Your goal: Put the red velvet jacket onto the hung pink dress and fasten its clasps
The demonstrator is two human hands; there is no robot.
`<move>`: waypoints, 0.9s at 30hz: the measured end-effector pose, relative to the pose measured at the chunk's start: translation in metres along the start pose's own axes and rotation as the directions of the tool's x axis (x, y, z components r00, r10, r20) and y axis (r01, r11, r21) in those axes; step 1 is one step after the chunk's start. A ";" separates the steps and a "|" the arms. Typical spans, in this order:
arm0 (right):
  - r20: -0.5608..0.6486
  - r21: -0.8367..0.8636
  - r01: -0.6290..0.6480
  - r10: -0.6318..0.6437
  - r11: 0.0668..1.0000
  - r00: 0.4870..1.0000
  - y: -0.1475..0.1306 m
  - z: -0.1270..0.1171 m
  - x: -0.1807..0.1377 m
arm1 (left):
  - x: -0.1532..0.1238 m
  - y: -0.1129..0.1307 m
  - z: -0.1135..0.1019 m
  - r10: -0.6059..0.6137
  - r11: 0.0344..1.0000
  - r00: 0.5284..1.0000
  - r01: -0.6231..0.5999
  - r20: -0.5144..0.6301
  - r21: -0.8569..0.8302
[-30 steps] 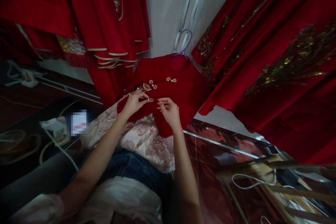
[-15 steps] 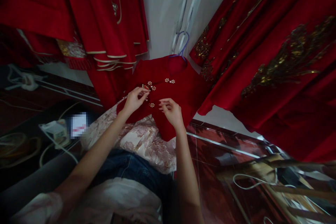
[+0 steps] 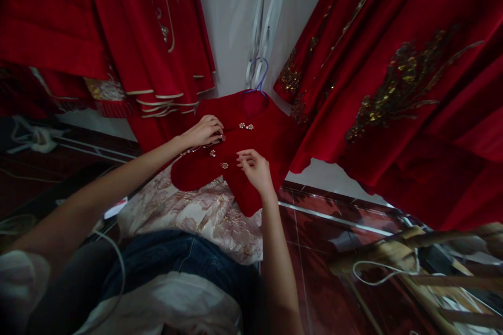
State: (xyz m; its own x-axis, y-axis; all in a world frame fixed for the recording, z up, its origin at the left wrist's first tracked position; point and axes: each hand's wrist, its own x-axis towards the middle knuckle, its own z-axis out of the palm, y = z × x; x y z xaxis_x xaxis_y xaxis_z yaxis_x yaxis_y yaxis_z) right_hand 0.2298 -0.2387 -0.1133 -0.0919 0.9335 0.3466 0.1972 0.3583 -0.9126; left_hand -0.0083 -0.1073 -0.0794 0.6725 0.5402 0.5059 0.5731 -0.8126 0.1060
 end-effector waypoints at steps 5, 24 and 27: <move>-0.025 -0.011 0.005 -0.005 1.000 1.000 0.001 -0.005 0.001 | 0.013 0.002 -0.005 0.054 0.998 0.995 -0.052 0.086 -0.025; -0.005 -0.008 -0.003 0.003 1.000 1.000 -0.007 -0.013 -0.004 | 0.094 0.044 0.035 0.030 0.950 0.998 -0.012 -0.053 0.312; -0.003 -0.016 0.006 -0.006 1.000 1.000 -0.008 -0.014 -0.005 | 0.096 0.043 0.036 0.067 0.953 0.997 -0.049 -0.050 0.299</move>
State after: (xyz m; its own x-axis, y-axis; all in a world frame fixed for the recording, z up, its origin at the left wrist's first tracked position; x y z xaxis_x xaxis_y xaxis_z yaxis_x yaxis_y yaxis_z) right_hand 0.2425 -0.2457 -0.1049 -0.0903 0.9315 0.3524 0.2119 0.3637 -0.9071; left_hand 0.0978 -0.0825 -0.0572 0.6848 0.4731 0.5543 0.6535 -0.7352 -0.1799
